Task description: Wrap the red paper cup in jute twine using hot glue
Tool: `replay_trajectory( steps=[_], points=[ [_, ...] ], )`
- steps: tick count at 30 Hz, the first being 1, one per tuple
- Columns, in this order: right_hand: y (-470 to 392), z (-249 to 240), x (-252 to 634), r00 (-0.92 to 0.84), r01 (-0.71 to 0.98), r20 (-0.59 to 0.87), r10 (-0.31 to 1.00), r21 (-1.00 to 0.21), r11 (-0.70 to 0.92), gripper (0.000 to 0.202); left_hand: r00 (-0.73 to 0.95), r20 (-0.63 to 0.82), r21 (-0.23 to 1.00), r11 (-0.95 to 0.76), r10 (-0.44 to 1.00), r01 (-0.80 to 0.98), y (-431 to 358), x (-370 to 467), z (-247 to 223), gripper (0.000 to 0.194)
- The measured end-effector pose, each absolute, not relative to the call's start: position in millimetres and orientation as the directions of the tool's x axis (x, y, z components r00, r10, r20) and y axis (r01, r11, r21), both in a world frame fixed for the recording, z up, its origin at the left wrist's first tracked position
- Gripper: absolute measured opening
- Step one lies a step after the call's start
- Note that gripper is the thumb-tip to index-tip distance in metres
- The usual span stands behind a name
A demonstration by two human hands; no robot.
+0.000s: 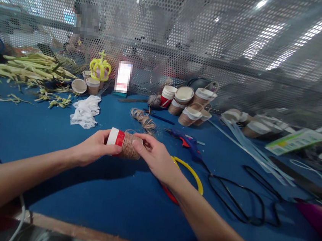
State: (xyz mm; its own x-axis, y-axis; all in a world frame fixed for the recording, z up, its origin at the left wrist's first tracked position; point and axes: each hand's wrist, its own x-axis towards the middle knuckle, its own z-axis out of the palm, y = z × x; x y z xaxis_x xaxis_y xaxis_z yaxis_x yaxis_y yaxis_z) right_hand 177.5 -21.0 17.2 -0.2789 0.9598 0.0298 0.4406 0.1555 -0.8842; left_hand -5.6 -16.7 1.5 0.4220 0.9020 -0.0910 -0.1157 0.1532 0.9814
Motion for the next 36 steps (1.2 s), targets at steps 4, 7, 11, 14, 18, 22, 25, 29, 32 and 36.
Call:
replay_trajectory(
  steps=[4, 7, 11, 14, 18, 22, 25, 29, 32, 36],
  points=[
    [-22.5, 17.9, 176.2, -0.271, 0.463, 0.048, 0.961, -0.869, 0.173, 0.034, 0.411, -0.093, 0.979, 0.159, 0.907, -0.129, -16.5, -6.1, 0.6, 0.027],
    [-23.7, 19.1, 175.4, -0.267, 0.473, 0.051, 0.962, -0.863, 0.177, 0.032, 0.412, -0.095, 0.977, 0.164, 0.906, -0.136, -16.6, -6.4, 0.8, 0.027],
    [-24.9, 20.1, 174.8, -0.270, 0.475, 0.075, 0.960, -0.857, 0.200, 0.030, 0.410, -0.094, 0.979, 0.160, 0.907, -0.128, -17.1, -5.8, 0.4, 0.026],
    [-24.6, 20.1, 174.3, -0.266, 0.478, 0.095, 0.959, -0.851, 0.216, 0.029, 0.417, -0.090, 0.977, 0.161, 0.905, -0.139, -17.1, -5.2, 0.4, 0.026],
    [-23.8, 20.1, 173.7, -0.260, 0.493, 0.082, 0.962, -0.845, 0.206, 0.030, 0.428, -0.092, 0.974, 0.171, 0.899, -0.149, -16.3, -5.3, 0.7, 0.026],
    [-24.4, 20.3, 174.2, -0.264, 0.493, 0.078, 0.961, -0.846, 0.204, 0.030, 0.426, -0.099, 0.973, 0.177, 0.899, -0.149, -15.3, -6.1, -0.3, 0.023],
    [-25.2, 20.1, 174.3, -0.262, 0.495, 0.070, 0.963, -0.847, 0.196, 0.031, 0.428, -0.086, 0.974, 0.166, 0.900, -0.154, -14.6, -5.8, -1.4, 0.022],
    [-24.9, 19.8, 173.7, -0.262, 0.483, 0.061, 0.963, -0.856, 0.185, 0.032, 0.427, -0.081, 0.973, 0.164, 0.900, -0.161, -14.9, -5.0, -0.6, 0.022],
    [-24.6, 20.1, 173.4, -0.261, 0.479, 0.067, 0.963, -0.857, 0.190, 0.031, 0.419, -0.086, 0.974, 0.165, 0.904, -0.156, -16.1, -5.2, 0.2, 0.023],
    [-24.7, 20.0, 173.3, -0.260, 0.480, 0.074, 0.963, -0.855, 0.196, 0.031, 0.420, -0.085, 0.976, 0.161, 0.903, -0.148, -16.6, -5.3, -1.5, 0.025]
  ],
)
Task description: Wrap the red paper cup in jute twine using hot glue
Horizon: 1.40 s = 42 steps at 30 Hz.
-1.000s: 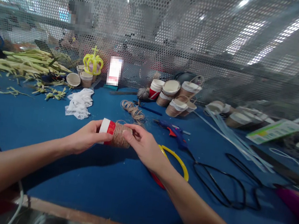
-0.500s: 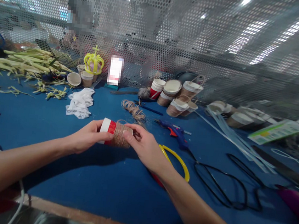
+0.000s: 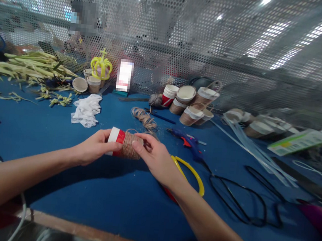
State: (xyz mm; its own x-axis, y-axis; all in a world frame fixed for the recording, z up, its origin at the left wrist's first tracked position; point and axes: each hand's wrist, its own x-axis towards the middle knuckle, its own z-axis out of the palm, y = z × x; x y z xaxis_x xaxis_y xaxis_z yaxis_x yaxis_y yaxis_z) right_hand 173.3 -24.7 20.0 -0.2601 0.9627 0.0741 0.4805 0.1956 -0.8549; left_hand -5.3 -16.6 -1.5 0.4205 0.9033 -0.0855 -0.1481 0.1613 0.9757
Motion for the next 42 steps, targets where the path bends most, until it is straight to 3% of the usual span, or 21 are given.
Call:
replay_trajectory(
  steps=[9, 19, 27, 35, 38, 42],
  points=[
    [-21.8, 14.9, 177.3, -0.236, 0.443, 0.017, 0.972, -0.888, 0.123, 0.034, 0.460, -0.049, 0.983, 0.123, 0.886, -0.133, -13.7, -9.5, -1.5, 0.026],
    [-20.8, 11.8, 176.4, -0.246, 0.433, 0.052, 0.968, -0.887, 0.158, 0.033, 0.461, -0.076, 0.989, 0.126, 0.884, -0.079, -14.5, -7.4, 0.0, 0.028],
    [-25.2, 13.0, 174.1, -0.252, 0.364, 0.199, 0.947, -0.887, 0.283, 0.035, 0.481, -0.035, 0.951, 0.177, 0.876, -0.254, -9.3, -13.3, 12.4, 0.026],
    [-28.4, 10.5, 173.7, -0.365, 0.494, 0.437, 0.822, -0.658, 0.569, 0.035, 0.384, -0.150, 0.897, 0.289, 0.911, -0.334, -8.7, -7.7, 8.9, 0.021],
    [-28.2, 18.9, 175.2, -0.417, 0.486, 0.402, 0.815, -0.660, 0.574, 0.034, 0.371, -0.144, 0.897, 0.279, 0.917, -0.342, -11.1, -5.9, 8.5, 0.017],
    [-25.7, 28.6, 173.5, -0.420, 0.416, 0.186, 0.888, -0.831, 0.371, 0.029, 0.446, -0.118, 0.930, 0.256, 0.887, -0.263, -14.5, -6.1, 4.4, 0.019]
  ],
)
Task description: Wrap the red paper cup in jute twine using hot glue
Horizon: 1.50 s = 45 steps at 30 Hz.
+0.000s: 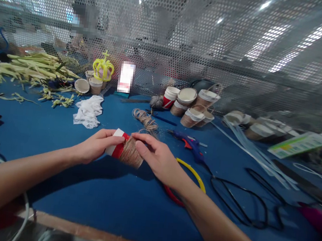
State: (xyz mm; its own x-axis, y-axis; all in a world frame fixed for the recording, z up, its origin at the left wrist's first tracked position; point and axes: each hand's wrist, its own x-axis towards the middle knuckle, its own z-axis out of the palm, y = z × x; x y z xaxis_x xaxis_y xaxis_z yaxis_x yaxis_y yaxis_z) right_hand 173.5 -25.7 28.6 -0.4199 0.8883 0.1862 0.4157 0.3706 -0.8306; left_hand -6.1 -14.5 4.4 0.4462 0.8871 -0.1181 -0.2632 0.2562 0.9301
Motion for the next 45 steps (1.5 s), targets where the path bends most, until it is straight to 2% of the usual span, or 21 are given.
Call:
replay_trajectory(
  steps=[2, 5, 8, 12, 17, 23, 32, 37, 42, 45],
  points=[
    [-24.6, 28.8, 170.4, -0.395, 0.336, 0.078, 0.915, -0.915, 0.223, 0.028, 0.491, -0.107, 0.951, 0.233, 0.865, -0.203, -16.0, -6.6, 1.9, 0.020],
    [-23.9, 24.0, 165.3, -0.318, 0.100, -0.022, 0.948, -0.995, 0.011, 0.023, 0.536, -0.088, 0.973, 0.187, 0.839, -0.134, -17.9, -6.7, 0.4, 0.022],
    [-24.1, 18.8, 162.3, -0.265, -0.111, -0.108, 0.958, -0.984, -0.142, 0.018, 0.554, -0.090, 0.981, 0.169, 0.828, -0.093, -19.8, -5.9, 2.2, 0.024],
    [-25.6, 16.7, 162.5, -0.217, -0.184, -0.149, 0.965, -0.964, -0.190, 0.017, 0.568, -0.114, 0.987, 0.159, 0.815, -0.030, -22.5, -5.2, 5.3, 0.024],
    [-28.9, 14.9, 164.5, -0.183, -0.088, -0.095, 0.979, -0.990, -0.112, 0.016, 0.582, -0.108, 0.989, 0.145, 0.806, -0.016, -24.1, -5.5, 4.7, 0.025],
    [-31.5, 11.4, 166.1, -0.158, 0.133, 0.024, 0.987, -0.990, 0.045, 0.014, 0.592, -0.077, 0.997, 0.063, 0.803, 0.044, -24.1, -5.8, 4.3, 0.023],
    [-34.4, 8.6, 167.7, -0.270, 0.310, 0.126, 0.955, -0.927, 0.210, 0.013, 0.604, -0.038, 0.994, -0.033, 0.796, 0.107, -26.9, -5.7, 6.5, 0.021],
    [-37.7, 9.5, 166.4, -0.276, 0.387, 0.181, 0.944, -0.878, 0.281, 0.012, 0.595, -0.094, 0.995, 0.050, 0.799, 0.091, -26.2, -5.2, 7.4, 0.020],
    [-40.1, 6.8, 164.6, -0.278, 0.443, 0.240, 0.930, -0.827, 0.346, 0.011, 0.548, -0.243, 0.960, 0.279, 0.800, 0.020, -26.8, -1.4, 7.9, 0.021],
    [-40.9, 5.7, 163.3, -0.290, 0.483, 0.303, 0.908, -0.773, 0.412, 0.009, 0.544, -0.271, 0.948, 0.319, 0.794, 0.006, -27.6, -0.7, 7.8, 0.020]
  ],
)
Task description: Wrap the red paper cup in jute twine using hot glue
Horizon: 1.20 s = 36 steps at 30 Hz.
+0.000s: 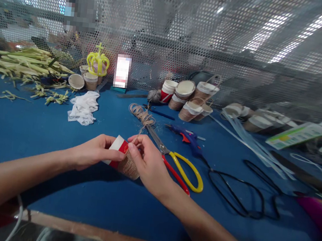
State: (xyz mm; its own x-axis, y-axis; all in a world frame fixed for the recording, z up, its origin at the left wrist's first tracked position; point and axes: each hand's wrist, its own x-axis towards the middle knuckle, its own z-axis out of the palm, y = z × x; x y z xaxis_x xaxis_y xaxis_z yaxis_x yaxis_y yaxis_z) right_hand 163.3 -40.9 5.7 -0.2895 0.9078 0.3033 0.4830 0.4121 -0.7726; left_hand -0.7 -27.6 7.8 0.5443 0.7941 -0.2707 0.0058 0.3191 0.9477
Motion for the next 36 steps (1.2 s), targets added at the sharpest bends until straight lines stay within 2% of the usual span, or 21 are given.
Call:
replay_trajectory(
  steps=[6, 15, 18, 21, 24, 30, 32, 36],
  points=[
    [-40.6, 5.4, 163.2, -0.307, 0.499, 0.298, 0.904, -0.758, 0.420, 0.006, 0.550, -0.240, 0.966, 0.252, 0.800, 0.054, -27.9, -1.4, 9.5, 0.016],
    [-40.9, 8.3, 164.4, -0.319, 0.463, 0.254, 0.913, -0.799, 0.384, 0.007, 0.560, -0.192, 0.980, 0.185, 0.806, 0.069, -28.5, -0.9, 8.9, 0.011],
    [-39.6, 11.9, 163.7, -0.307, 0.373, 0.179, 0.935, -0.881, 0.291, 0.005, 0.580, -0.187, 0.981, 0.176, 0.793, 0.076, -29.3, -1.1, 8.9, 0.011],
    [-32.8, 15.7, 162.5, -0.297, 0.225, 0.004, 0.955, -0.972, 0.074, 0.005, 0.610, -0.184, 0.983, 0.140, 0.771, 0.119, -31.7, -1.2, 8.8, 0.014],
    [-18.7, 17.6, 161.4, -0.294, 0.175, -0.141, 0.945, -0.980, -0.091, 0.010, 0.650, -0.190, 0.981, 0.118, 0.736, 0.153, -35.1, -0.2, 8.5, 0.016],
    [35.7, 17.6, 163.3, -0.232, 0.290, -0.220, 0.947, -0.946, -0.149, 0.012, 0.717, -0.175, 0.984, 0.146, 0.675, 0.103, -40.2, 3.3, 9.0, 0.022],
    [60.6, 19.6, 163.5, -0.209, 0.362, -0.241, 0.948, -0.919, -0.154, 0.023, 0.738, -0.167, 0.984, 0.159, 0.654, 0.082, -41.2, 3.6, 9.2, 0.024],
    [110.1, 31.5, 157.1, -0.160, 0.514, -0.190, 0.969, -0.854, -0.082, 0.030, 0.756, -0.146, 0.984, 0.170, 0.638, 0.047, -43.0, 2.8, 7.5, 0.024]
  ],
)
